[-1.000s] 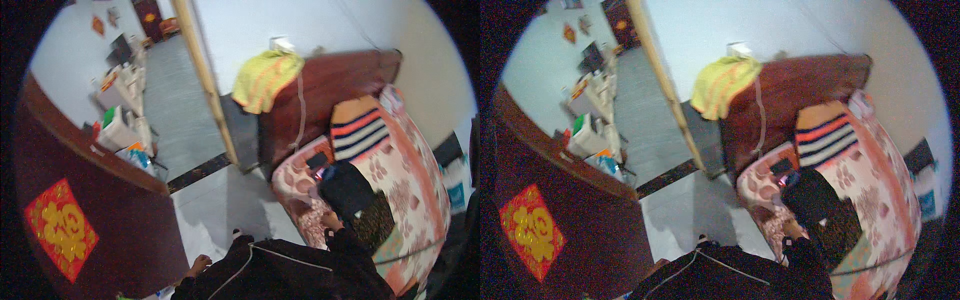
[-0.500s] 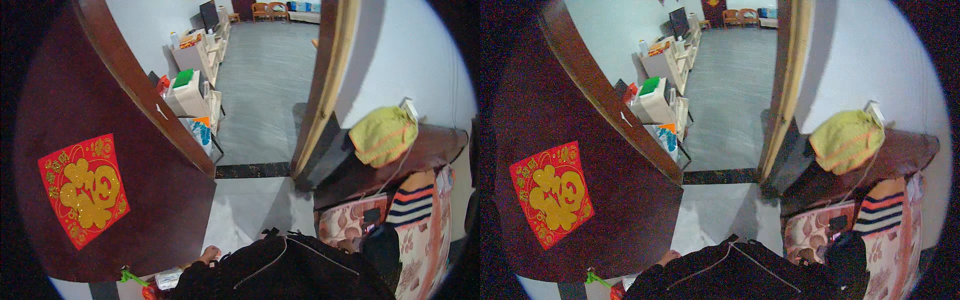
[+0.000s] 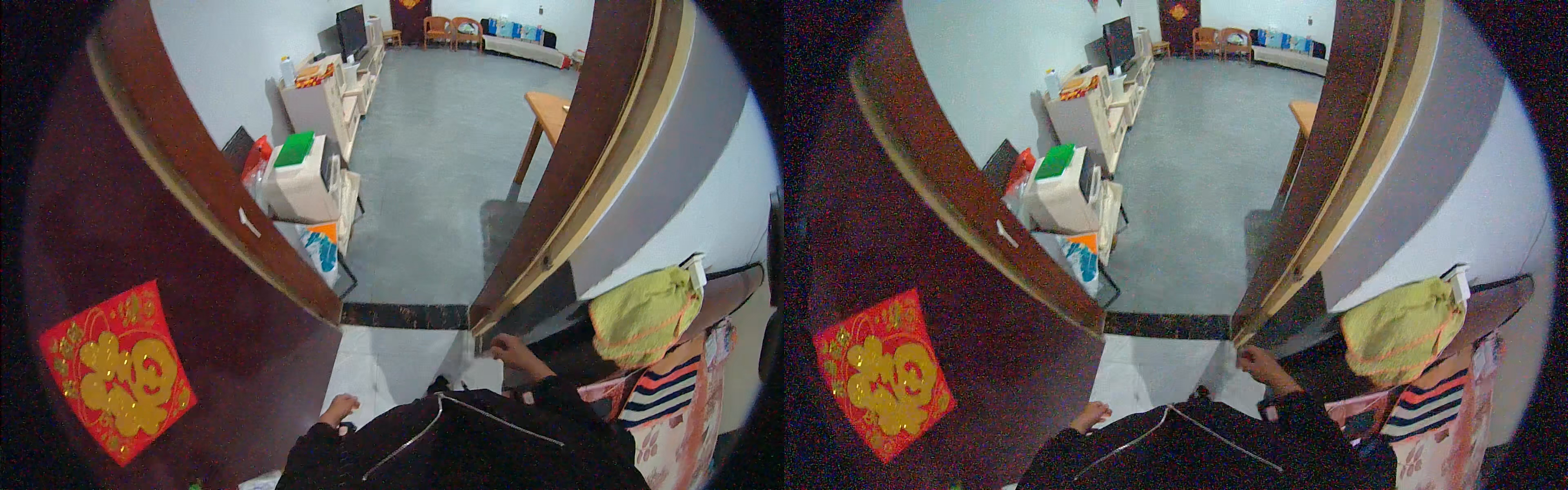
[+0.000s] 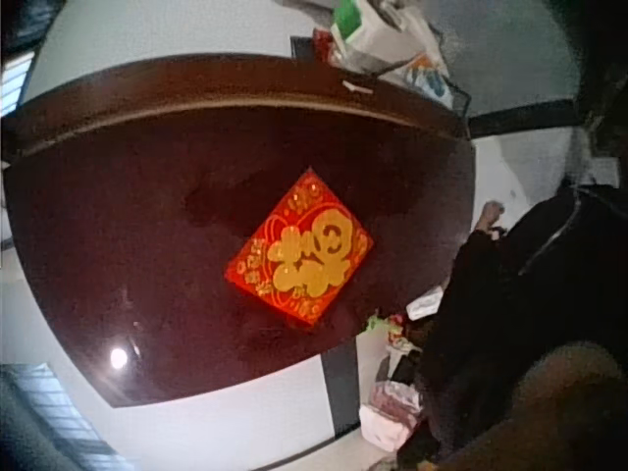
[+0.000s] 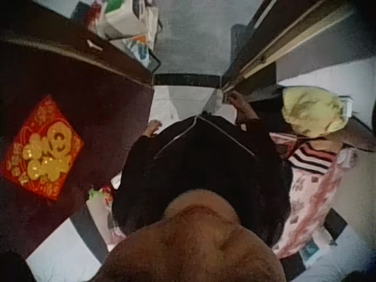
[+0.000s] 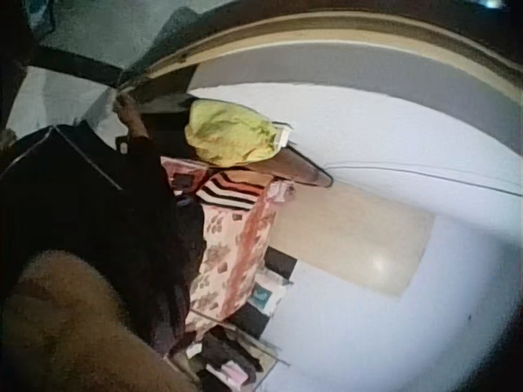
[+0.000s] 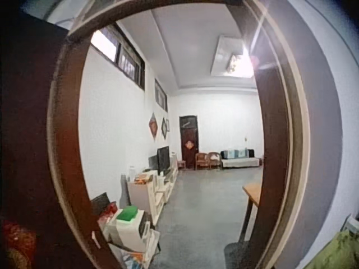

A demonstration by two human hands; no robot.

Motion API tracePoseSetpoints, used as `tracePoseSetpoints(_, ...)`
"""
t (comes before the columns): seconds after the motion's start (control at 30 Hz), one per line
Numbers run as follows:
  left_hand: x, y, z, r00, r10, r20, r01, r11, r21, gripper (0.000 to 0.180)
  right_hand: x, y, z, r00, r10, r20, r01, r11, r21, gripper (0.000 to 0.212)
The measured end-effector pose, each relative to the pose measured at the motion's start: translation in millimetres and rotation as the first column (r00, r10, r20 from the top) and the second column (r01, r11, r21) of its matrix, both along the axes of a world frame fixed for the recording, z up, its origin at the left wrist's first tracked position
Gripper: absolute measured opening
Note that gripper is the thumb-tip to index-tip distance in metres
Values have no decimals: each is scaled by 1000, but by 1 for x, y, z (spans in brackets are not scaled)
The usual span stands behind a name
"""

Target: The person folds several pieces of clothing on a bed, then mops the floor in the same room using a mop.

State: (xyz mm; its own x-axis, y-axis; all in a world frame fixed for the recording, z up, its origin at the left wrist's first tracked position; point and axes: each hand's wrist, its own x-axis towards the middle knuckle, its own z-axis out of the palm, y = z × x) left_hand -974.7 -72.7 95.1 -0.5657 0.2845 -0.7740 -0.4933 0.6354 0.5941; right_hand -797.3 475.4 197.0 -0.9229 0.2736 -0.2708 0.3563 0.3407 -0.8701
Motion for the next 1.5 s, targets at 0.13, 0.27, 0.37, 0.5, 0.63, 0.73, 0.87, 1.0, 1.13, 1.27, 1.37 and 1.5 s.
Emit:
tracePoseSetpoints(0.13,-36,5,-20,791,-554,-258,527,832,-171,35,-111,20,42,985,143,-99,-119,969,218,27)
tracePoseSetpoints(0.27,-48,16,-44,600,-735,-316,647,678,-349,39,-202,18,65,961,275,-14,-265,938,224,23)
tracePoseSetpoints(0.37,-66,38,-52,935,-347,-72,328,924,-195,36,-269,5,68,906,420,61,-422,877,229,23)
tracePoseSetpoints(0.5,-136,84,-50,984,-176,-4,174,974,-147,33,-349,25,54,821,570,30,-558,791,250,23)
tracePoseSetpoints(0.63,-246,127,-46,982,-189,1,188,974,-126,29,-421,90,31,855,469,223,-519,793,320,25)
tracePoseSetpoints(0.73,-342,156,-39,973,-230,3,229,967,-112,27,-461,147,20,778,376,504,-588,720,369,25)
tracePoseSetpoints(0.87,-478,210,-39,950,-312,-3,311,948,-72,25,-481,211,5,812,254,526,-467,823,323,25)
tracePoseSetpoints(1.0,-605,301,-47,943,-330,-29,331,933,143,24,-494,256,-20,833,148,533,-335,902,273,25)
tracePoseSetpoints(1.13,-690,441,-52,893,-438,-102,448,884,134,19,-517,326,-40,856,102,507,-265,928,261,26)
tracePoseSetpoints(1.27,-729,574,-41,921,-387,40,349,869,351,18,-551,422,-46,800,-42,598,-157,948,277,27)
tracePoseSetpoints(1.37,-732,643,-28,871,-490,31,474,855,210,16,-570,499,-41,871,-87,483,-54,961,270,26)
tracePoseSetpoints(1.5,-772,718,-16,821,-571,-21,570,816,94,15,-590,590,-36,872,-276,405,132,928,348,25)
